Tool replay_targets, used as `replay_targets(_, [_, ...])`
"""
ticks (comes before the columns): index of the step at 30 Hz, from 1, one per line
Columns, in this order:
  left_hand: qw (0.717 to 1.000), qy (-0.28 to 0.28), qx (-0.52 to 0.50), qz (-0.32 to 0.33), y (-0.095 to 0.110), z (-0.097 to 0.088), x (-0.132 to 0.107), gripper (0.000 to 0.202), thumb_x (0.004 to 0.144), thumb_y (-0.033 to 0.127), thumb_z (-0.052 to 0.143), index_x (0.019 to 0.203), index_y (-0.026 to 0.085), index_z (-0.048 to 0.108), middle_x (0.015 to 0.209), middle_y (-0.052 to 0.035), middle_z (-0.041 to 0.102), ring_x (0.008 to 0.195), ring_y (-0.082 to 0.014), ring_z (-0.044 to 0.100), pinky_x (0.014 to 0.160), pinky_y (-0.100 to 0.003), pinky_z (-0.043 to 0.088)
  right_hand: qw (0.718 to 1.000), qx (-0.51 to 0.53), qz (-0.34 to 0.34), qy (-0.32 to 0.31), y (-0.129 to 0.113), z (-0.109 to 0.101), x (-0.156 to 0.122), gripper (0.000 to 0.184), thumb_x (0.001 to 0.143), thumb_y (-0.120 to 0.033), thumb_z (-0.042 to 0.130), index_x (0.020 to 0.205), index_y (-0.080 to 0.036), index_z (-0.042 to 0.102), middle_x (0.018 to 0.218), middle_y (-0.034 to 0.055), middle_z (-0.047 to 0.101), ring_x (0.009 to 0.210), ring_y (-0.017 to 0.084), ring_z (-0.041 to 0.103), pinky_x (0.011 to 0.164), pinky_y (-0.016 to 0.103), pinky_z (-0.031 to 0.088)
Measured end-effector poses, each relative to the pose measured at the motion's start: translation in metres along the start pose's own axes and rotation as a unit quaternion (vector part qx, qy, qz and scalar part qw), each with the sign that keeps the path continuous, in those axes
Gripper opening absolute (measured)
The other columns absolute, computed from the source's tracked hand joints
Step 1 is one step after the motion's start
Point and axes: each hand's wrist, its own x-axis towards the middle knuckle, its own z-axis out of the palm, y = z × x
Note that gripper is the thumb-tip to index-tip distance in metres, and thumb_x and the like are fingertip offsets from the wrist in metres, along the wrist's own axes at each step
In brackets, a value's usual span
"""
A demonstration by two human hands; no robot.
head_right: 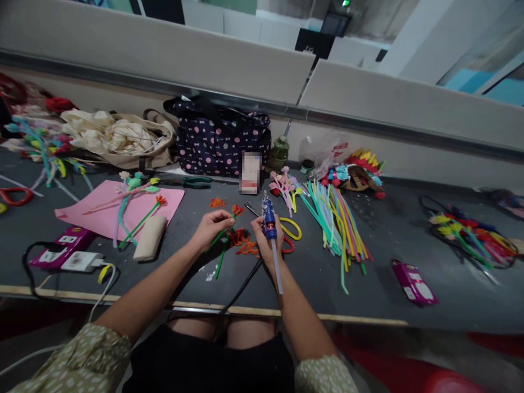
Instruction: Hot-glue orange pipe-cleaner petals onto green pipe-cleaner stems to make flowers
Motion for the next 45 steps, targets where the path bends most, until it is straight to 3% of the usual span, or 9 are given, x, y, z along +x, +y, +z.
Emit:
replay_targets(5, [0.999,-0.010,-0.020,-0.026,-0.001,0.000,-0.001,0.040,0.056,0.042,0.088,0.076,0.015,0.067,0.065,0.0034,0.060,0.050,-0.0074,0.049,0.050,-0.022,0.044,1.000,0.026,0.007,-0.007,0.002,0.004,-0.003,0.025,0.079,-0.042,0.072,0.087,-0.021,0.061,0.080,0.0000,0.063,0.068,0.015,0.057,0.069,0.031,0.050])
replay_targets(10, [0.998,-0.025,-0.032,-0.045,-0.003,-0.001,0.000,0.042,0.060,0.046,0.087,0.080,0.015,0.067,0.057,0.0056,0.054,0.044,-0.0055,0.041,0.043,-0.020,0.032,0.999,0.034,0.012,-0.016,0.000,0.003,-0.004,0.023,0.081,-0.039,0.071,0.093,-0.021,0.063,0.085,0.0003,0.063,0.069,0.014,0.057,0.068,0.029,0.051])
replay_targets(14, [0.997,-0.033,-0.034,-0.063,-0.001,-0.001,0.000,0.046,0.063,0.053,0.084,0.078,0.014,0.066,0.052,0.0062,0.049,0.042,-0.0044,0.035,0.041,-0.019,0.027,0.999,0.032,0.009,-0.001,-0.004,0.002,-0.004,0.023,0.081,-0.040,0.071,0.086,-0.021,0.060,0.080,-0.0001,0.062,0.071,0.015,0.058,0.069,0.030,0.051])
replay_targets(20, [0.994,-0.017,-0.058,-0.086,-0.002,0.000,0.001,0.043,0.059,0.049,0.086,0.072,0.016,0.063,0.050,0.0076,0.044,0.043,-0.0046,0.033,0.042,-0.019,0.030,1.000,0.023,0.014,0.003,-0.006,0.004,-0.005,0.020,0.083,-0.039,0.068,0.087,-0.021,0.061,0.080,0.0006,0.062,0.070,0.016,0.058,0.067,0.032,0.051])
replay_targets(24, [0.992,-0.014,-0.081,-0.091,-0.006,-0.003,0.004,0.040,0.061,0.047,0.085,0.071,0.016,0.061,0.047,0.0090,0.038,0.042,-0.0054,0.034,0.042,-0.019,0.029,0.998,0.035,0.060,-0.012,-0.012,0.003,-0.002,0.021,0.084,-0.041,0.069,0.085,-0.021,0.061,0.080,0.0005,0.061,0.071,0.016,0.058,0.070,0.033,0.052])
replay_targets(30, [0.987,-0.003,-0.117,-0.109,-0.009,-0.005,0.008,0.037,0.063,0.041,0.086,0.071,0.016,0.060,0.049,0.0087,0.043,0.042,-0.0049,0.037,0.044,-0.020,0.028,0.995,0.037,0.068,-0.056,-0.022,0.004,0.007,0.023,0.081,-0.039,0.071,0.093,-0.021,0.063,0.086,0.0015,0.064,0.070,0.015,0.058,0.067,0.030,0.051])
replay_targets(36, [0.990,0.001,-0.095,-0.108,0.001,-0.003,0.014,0.035,0.063,0.041,0.085,0.073,0.016,0.062,0.050,0.0081,0.046,0.043,-0.0050,0.037,0.045,-0.020,0.028,0.994,0.025,0.071,-0.081,-0.033,0.012,0.019,0.020,0.082,-0.039,0.069,0.091,-0.022,0.064,0.081,0.0006,0.066,0.064,0.014,0.056,0.063,0.028,0.048])
replay_targets(45, [0.996,0.017,-0.064,-0.062,0.021,0.003,0.031,0.032,0.061,0.037,0.088,0.072,0.016,0.067,0.058,0.0048,0.054,0.047,-0.0045,0.039,0.047,-0.019,0.028,0.993,0.074,0.083,-0.027,-0.033,0.014,0.039,0.025,0.083,-0.042,0.069,0.088,-0.018,0.063,0.076,-0.0013,0.057,0.063,0.011,0.049,0.063,0.027,0.045])
